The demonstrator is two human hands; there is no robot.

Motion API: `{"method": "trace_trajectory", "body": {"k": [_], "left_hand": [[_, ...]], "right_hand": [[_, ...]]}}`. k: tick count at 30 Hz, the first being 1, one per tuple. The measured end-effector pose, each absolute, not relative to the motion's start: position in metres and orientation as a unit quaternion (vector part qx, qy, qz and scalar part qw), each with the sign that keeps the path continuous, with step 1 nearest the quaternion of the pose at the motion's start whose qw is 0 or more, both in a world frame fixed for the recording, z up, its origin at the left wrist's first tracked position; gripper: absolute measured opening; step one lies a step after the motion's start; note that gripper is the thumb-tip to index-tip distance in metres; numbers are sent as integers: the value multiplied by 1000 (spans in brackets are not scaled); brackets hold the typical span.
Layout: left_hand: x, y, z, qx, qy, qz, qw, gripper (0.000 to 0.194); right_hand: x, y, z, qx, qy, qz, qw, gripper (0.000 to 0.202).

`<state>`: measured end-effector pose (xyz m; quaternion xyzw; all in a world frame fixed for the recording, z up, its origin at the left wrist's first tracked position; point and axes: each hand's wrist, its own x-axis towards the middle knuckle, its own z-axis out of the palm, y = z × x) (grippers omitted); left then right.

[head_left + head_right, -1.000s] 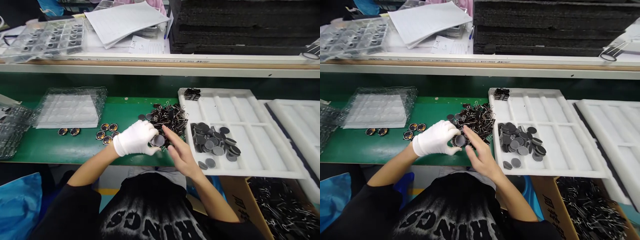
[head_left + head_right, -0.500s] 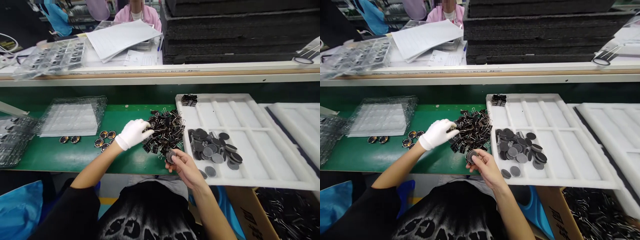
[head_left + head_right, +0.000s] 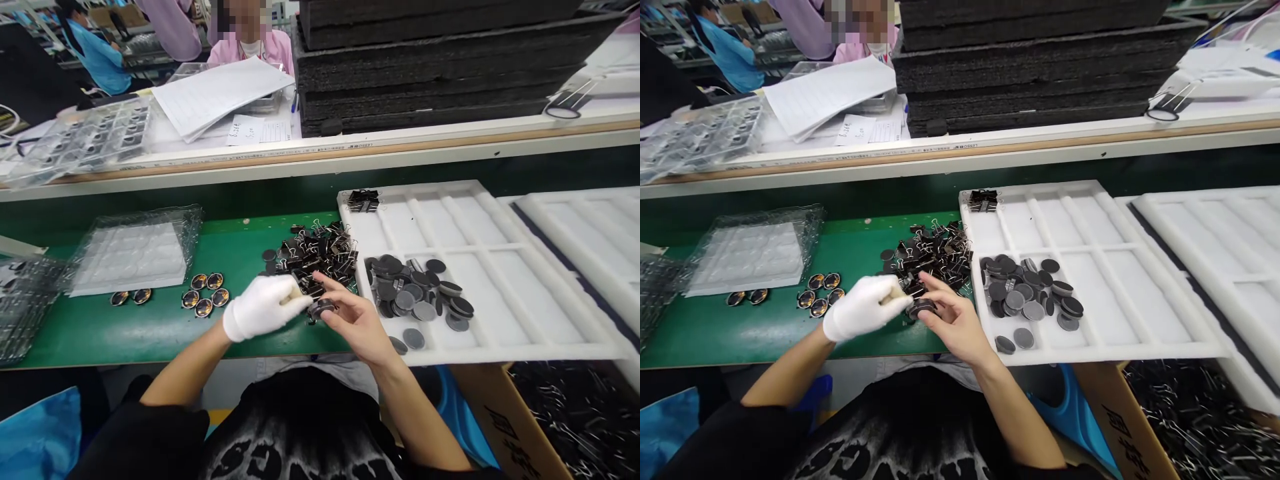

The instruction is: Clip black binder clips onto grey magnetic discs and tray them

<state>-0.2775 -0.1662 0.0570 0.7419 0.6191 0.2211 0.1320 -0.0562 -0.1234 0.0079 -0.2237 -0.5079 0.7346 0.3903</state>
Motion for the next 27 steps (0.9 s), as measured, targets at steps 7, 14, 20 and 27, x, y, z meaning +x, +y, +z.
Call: {"method": "trace_trajectory", "body": {"k": [7,14,20,27], "left_hand": [[-260,-184,64,731,635,184,171,40],[-244,-188,69,697,636,173,283,41],[-241,-188,68,659,665,147,318,37],[-251,-189,75,739,603,87,287,38]], "right_hand": [[-50,-125,17,-148,-521,760,359,11],[-41,-124,20,-176,-554,741,335,9],[-31,-120,19,-215,-582,717,317,11],[-13,-98,32,-274,-611,701,246,17]]}}
